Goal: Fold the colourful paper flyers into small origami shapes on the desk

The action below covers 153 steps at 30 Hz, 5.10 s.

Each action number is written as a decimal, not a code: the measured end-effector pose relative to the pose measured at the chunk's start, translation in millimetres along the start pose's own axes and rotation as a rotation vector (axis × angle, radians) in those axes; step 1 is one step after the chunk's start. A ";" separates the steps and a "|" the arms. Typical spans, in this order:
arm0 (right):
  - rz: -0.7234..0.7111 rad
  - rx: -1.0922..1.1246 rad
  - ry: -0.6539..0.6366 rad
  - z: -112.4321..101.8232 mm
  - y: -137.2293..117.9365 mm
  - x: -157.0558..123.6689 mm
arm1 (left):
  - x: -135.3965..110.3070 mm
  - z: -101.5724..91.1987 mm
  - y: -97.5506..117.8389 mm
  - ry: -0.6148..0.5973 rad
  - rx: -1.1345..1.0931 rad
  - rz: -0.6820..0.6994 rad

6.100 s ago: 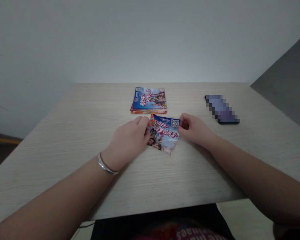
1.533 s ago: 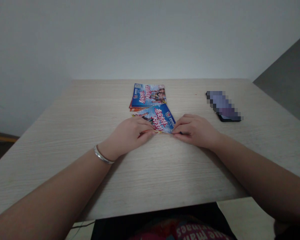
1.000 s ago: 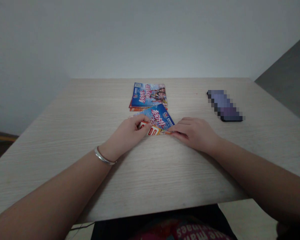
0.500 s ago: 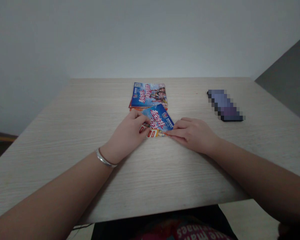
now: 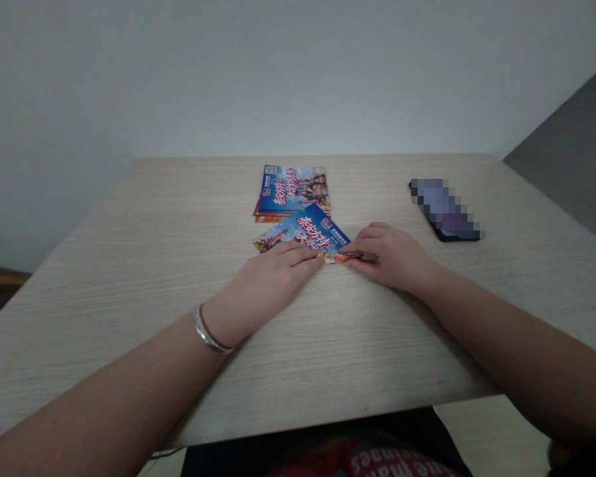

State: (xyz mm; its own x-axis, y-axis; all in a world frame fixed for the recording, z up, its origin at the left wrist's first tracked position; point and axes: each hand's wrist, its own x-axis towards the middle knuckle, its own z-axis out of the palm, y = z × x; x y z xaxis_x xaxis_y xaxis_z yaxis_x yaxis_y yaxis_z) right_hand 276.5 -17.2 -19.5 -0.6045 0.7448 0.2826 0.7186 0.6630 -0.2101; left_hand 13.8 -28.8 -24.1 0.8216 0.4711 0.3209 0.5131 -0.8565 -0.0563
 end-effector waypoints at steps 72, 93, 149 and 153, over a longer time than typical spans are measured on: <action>-0.109 -0.113 -0.005 4.7 -13.8 1.1 | 7.9 -10.2 4.0 0.035 -0.061 -0.206; -0.091 -0.199 -0.041 1.6 -18.9 6.1 | 6.0 -13.8 23.9 -0.154 0.095 -0.203; -0.005 -0.222 -0.088 -6.7 -6.2 1.3 | 15.2 -21.0 27.5 -0.278 0.185 -0.271; 0.000 -0.256 -0.116 -8.9 -8.5 0.2 | 15.1 -21.1 27.1 -0.279 0.184 -0.272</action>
State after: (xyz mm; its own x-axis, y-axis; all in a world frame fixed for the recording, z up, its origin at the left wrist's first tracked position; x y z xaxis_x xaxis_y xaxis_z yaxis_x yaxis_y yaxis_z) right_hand 273.4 -23.3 -9.4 -0.6293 0.7582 0.1704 0.7731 0.6332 0.0376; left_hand 34.9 -49.3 -0.8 0.6732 0.7350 0.0807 0.7351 -0.6534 -0.1806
